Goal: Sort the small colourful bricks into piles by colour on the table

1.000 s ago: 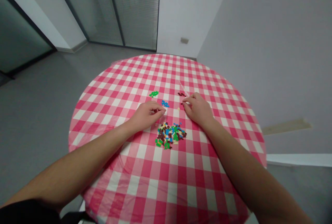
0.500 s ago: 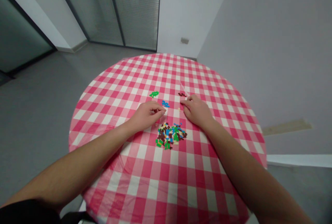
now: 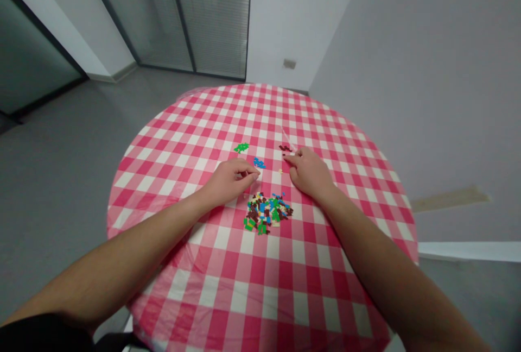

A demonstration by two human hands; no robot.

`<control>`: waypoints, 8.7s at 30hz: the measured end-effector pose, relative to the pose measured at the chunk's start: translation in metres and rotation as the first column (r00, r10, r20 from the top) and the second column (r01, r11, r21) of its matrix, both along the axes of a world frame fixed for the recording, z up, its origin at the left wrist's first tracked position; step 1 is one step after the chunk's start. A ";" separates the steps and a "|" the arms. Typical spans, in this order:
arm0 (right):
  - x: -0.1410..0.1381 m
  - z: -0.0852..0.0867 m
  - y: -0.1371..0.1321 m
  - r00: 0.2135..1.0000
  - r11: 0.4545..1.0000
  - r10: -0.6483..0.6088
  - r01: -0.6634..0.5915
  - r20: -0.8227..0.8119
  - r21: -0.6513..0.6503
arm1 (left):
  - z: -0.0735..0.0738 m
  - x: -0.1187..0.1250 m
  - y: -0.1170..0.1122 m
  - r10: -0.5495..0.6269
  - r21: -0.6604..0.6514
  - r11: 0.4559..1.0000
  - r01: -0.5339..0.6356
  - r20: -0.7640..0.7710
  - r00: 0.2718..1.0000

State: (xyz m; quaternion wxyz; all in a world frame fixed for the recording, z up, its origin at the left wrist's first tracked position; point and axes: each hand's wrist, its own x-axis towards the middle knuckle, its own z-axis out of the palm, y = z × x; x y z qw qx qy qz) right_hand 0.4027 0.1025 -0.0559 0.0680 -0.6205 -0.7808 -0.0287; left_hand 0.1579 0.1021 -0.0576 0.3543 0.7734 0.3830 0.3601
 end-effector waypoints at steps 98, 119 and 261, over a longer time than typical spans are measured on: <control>-0.031 0.008 -0.030 0.634 0.941 0.250 -0.337 -0.731 0.030 | -0.006 0.007 -0.002 -0.112 0.088 0.990 0.107 0.051 0.992; -0.030 -0.001 -0.029 0.418 0.910 -0.076 -0.342 -0.905 -0.235 | -0.004 0.004 0.001 -0.089 0.290 0.953 0.086 -0.002 0.996; -0.035 -0.001 -0.028 0.667 0.953 0.246 -0.300 -0.703 0.048 | -0.004 0.005 0.000 -0.119 0.071 0.990 0.123 -0.058 0.991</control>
